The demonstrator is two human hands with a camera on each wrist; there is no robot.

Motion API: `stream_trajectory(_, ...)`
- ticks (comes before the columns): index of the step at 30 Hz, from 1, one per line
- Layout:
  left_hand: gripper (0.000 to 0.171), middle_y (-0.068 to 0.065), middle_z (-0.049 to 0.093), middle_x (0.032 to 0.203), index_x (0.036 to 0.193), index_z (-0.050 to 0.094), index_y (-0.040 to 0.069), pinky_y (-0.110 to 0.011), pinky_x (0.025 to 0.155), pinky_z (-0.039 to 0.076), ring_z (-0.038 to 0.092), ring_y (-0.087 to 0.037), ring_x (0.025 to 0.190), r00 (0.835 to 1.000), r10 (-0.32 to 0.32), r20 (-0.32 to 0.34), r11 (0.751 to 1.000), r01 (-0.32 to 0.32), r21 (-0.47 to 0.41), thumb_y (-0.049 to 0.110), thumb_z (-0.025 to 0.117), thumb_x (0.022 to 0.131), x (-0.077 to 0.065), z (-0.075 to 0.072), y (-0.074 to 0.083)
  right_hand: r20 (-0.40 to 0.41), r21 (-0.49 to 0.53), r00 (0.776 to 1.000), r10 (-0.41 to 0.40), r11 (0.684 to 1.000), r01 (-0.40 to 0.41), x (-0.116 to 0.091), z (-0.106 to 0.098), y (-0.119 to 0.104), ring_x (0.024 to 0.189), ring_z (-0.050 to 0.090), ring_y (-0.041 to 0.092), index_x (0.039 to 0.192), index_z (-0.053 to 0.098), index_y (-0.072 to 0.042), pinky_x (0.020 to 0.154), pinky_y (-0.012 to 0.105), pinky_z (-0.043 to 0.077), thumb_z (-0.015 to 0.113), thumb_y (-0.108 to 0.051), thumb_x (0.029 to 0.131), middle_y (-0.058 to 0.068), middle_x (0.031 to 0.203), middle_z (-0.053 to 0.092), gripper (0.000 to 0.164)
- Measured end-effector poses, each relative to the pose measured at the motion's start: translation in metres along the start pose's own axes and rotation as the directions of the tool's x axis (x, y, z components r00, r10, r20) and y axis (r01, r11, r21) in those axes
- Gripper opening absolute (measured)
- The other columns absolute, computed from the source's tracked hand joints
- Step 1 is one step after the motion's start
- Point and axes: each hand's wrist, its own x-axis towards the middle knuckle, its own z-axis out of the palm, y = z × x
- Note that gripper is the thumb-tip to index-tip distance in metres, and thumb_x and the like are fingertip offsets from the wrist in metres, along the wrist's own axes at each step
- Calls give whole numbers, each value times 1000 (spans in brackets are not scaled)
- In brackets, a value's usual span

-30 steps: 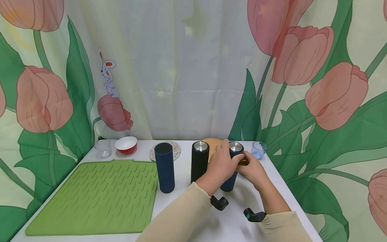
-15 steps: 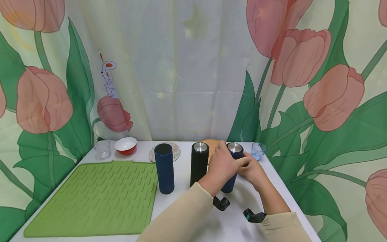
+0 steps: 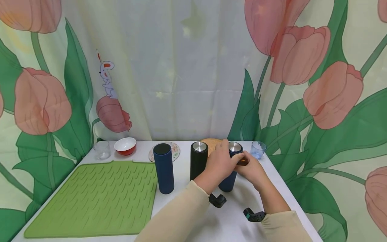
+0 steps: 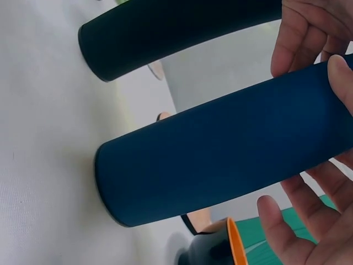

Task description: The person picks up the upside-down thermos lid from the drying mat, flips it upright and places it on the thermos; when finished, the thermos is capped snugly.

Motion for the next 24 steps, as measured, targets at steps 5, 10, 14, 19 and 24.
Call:
stream_trajectory(5,63,-9,63,131,145,50,16,-38,85,58,67,-23,109,990,14,139,1000,-11,-25,59,64,102,7,-16,0,3,1,1000,-8,1000,8,2,-1,-2,131,61,37,138,59,-16,100,49,58,83,-38,92,16,141,65,57)
stream_trajectory(10,65,-10,62,136,148,48,13,-40,92,58,66,-24,117,984,-6,176,1000,7,-6,57,64,103,7,-17,0,17,31,1000,-3,1000,3,-1,0,-1,134,60,37,143,57,-17,103,50,57,84,-37,92,15,143,63,61)
stream_trajectory(14,76,-8,66,121,137,54,9,-35,82,60,68,-21,102,996,-50,75,996,55,-68,67,72,93,0,-5,-2,18,29,1000,2,1000,-2,-3,2,1,130,61,36,141,57,-14,98,45,58,83,-31,93,17,141,64,57)
stream_trajectory(19,78,-4,66,102,122,54,12,-30,68,56,64,-16,83,997,-60,-42,997,58,-46,77,74,84,-3,5,-3,18,36,1000,-2,999,1,-3,3,2,130,61,37,138,59,-13,97,45,58,83,-28,92,20,141,65,53)
stream_trajectory(24,69,-5,64,111,129,54,14,-30,72,56,63,-16,87,1000,-7,-11,1000,7,15,71,67,94,1,1,-1,15,5,1000,-6,1000,5,0,0,0,133,61,39,139,59,-15,100,49,58,81,-30,94,19,145,64,52)
